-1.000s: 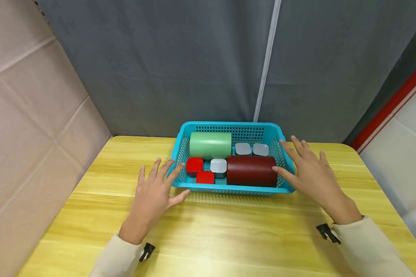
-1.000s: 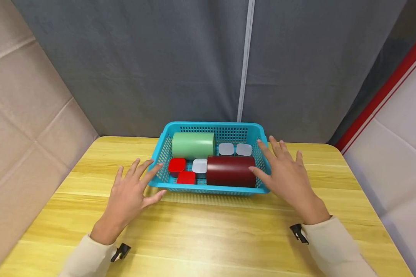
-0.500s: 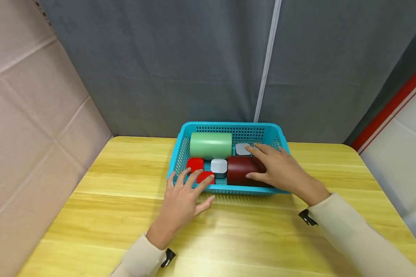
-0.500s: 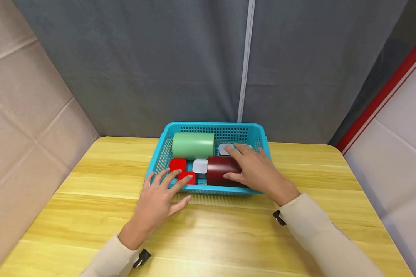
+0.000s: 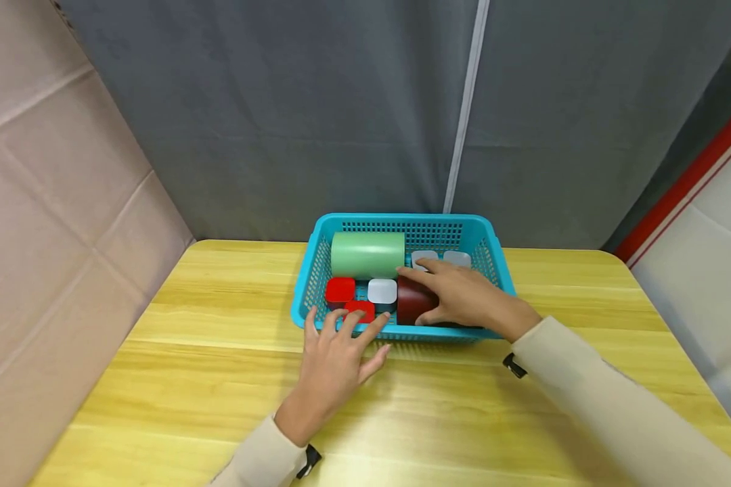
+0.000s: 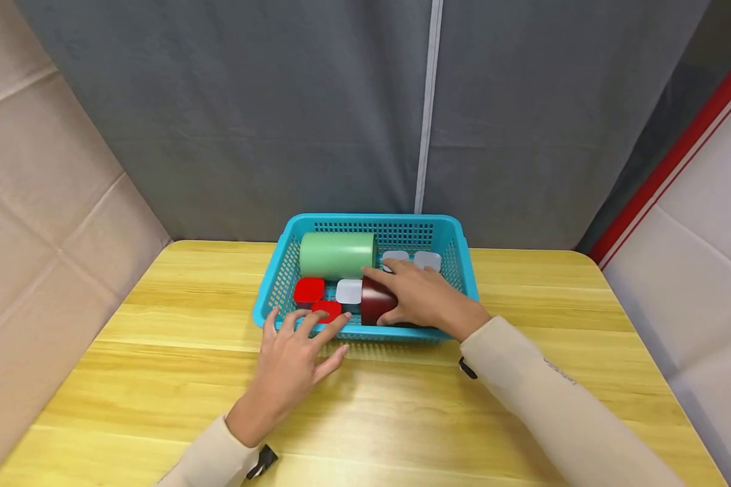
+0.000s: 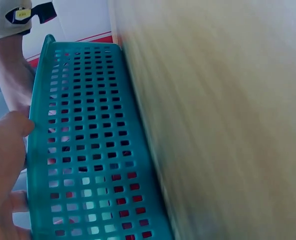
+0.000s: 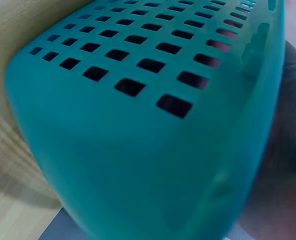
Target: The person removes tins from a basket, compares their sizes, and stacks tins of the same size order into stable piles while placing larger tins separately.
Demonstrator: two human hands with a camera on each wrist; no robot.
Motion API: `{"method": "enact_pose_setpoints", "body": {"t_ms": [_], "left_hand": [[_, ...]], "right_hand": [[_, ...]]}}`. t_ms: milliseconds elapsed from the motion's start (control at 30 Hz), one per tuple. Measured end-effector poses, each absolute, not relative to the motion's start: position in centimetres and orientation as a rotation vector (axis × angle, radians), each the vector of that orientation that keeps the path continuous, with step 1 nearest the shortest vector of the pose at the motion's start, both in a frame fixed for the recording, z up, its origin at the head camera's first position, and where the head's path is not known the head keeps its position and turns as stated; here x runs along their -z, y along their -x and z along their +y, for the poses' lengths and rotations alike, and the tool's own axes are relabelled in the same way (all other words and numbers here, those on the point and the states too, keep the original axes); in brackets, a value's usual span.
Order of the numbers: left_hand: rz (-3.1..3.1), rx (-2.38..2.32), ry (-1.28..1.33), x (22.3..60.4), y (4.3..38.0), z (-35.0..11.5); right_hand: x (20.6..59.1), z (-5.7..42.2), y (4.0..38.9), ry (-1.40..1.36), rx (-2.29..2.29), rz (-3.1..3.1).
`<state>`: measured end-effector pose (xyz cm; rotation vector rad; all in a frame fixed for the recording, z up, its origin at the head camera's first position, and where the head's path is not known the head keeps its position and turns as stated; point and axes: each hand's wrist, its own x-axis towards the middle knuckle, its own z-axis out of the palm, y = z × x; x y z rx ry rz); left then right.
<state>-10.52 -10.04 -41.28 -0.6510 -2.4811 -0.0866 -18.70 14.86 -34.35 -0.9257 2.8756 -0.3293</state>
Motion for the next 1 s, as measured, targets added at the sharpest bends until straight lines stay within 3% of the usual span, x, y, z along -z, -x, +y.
{"method": "enact_pose_setpoints", "body": {"t_ms": [1000], "left_hand": [[-2.463, 0.114, 0.593, 41.89, 10.92, -9.19]], "right_hand": [[35.38, 14.24, 19.39, 1.101, 0.115, 2.842]]}}
